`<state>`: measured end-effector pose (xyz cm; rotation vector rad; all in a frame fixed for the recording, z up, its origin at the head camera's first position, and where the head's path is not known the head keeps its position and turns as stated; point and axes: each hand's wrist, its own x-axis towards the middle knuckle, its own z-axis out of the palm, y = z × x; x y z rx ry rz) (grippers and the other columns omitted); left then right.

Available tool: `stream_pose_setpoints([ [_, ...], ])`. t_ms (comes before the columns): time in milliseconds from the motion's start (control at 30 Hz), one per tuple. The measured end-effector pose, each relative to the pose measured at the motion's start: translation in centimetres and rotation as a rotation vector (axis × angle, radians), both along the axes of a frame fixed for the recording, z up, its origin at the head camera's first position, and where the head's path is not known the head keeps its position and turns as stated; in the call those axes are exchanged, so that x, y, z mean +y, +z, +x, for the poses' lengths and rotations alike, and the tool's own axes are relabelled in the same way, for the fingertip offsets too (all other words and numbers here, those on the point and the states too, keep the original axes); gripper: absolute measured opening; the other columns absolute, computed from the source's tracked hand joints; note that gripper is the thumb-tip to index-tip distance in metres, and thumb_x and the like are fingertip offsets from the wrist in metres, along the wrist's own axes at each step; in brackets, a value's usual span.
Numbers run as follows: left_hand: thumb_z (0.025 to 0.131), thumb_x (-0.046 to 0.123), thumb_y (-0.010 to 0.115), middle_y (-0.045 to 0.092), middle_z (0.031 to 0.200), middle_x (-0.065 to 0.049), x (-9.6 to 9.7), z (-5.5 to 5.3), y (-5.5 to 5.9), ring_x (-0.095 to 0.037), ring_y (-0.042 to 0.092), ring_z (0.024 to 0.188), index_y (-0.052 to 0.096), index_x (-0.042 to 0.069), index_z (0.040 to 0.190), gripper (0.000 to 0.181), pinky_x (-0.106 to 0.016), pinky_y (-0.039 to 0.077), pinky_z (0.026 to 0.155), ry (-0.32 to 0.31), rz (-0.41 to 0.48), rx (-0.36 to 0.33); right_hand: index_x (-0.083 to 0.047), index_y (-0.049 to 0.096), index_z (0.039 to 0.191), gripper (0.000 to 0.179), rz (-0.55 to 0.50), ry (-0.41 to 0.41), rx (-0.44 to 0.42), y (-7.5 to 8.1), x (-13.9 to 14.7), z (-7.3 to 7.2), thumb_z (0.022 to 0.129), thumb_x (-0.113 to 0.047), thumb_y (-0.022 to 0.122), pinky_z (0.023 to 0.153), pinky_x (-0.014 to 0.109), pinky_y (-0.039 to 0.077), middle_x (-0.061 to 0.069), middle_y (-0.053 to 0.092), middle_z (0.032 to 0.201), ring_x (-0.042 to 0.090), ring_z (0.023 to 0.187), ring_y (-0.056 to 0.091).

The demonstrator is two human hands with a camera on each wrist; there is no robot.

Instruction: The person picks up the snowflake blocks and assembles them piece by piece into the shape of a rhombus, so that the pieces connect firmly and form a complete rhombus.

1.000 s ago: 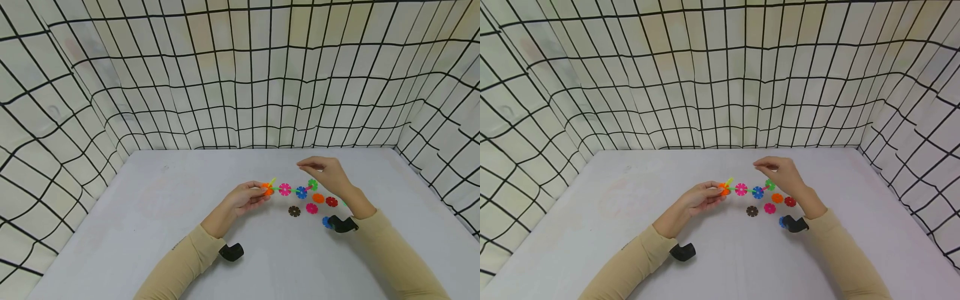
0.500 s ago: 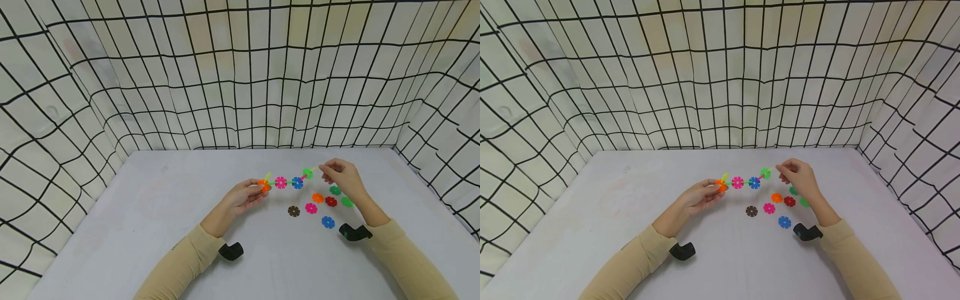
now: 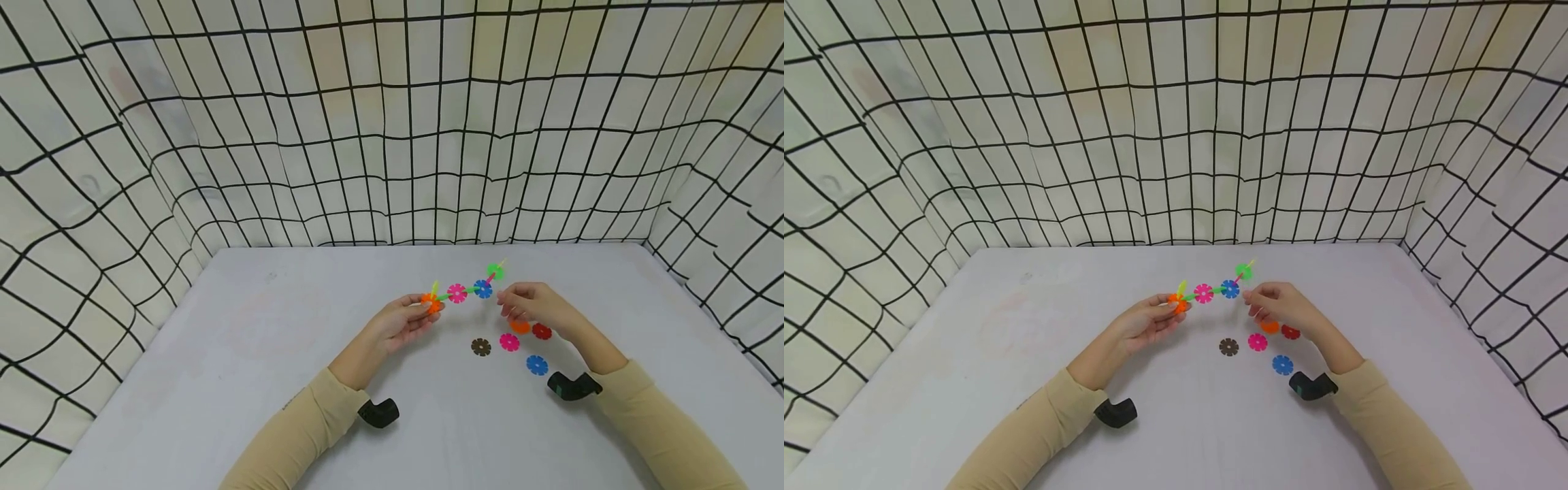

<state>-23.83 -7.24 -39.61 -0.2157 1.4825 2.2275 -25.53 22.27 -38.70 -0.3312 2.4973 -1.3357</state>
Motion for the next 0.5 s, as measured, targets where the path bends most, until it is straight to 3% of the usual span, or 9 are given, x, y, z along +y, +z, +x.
stream_pose_setpoints([
  [133,0.105,0.0,0.054,0.074,0.103,-0.008,0.1,-0.1,-0.2,-0.012,0.07,0.078,0.056,0.001,0.123,0.018,-0.019,0.056,0.07,0.002,0.019,-0.01,-0.003,0.071,0.11,0.029,0.182,0.04,0.076,0.1,0.3,0.1,0.098,-0.03,0.072,0.072,0.034,0.053,0.008,0.067,0.097,0.024,0.087,0.059],
  [267,0.105,-0.001,0.053,0.074,0.106,-0.009,0.0,-0.2,-0.4,-0.013,0.07,0.079,0.055,-0.001,0.123,0.018,-0.019,0.056,0.072,-0.001,0.043,-0.003,-0.005,0.071,0.108,0.027,0.361,0.055,0.085,0.2,0.9,0.2,0.09,-0.023,0.079,0.065,0.033,0.049,0.006,0.06,0.094,0.021,0.077,0.056],
  [500,0.105,-0.002,0.052,0.074,0.107,-0.01,0.0,-0.2,-0.4,-0.014,0.072,0.082,0.056,-0.006,0.127,0.022,-0.02,0.057,0.074,-0.01,0.072,0.002,-0.004,0.068,0.1,0.023,0.419,0.109,0.071,-0.1,1.9,-0.1,0.085,-0.013,0.083,0.066,0.034,0.047,0.007,0.057,0.088,0.024,0.082,0.053],
])
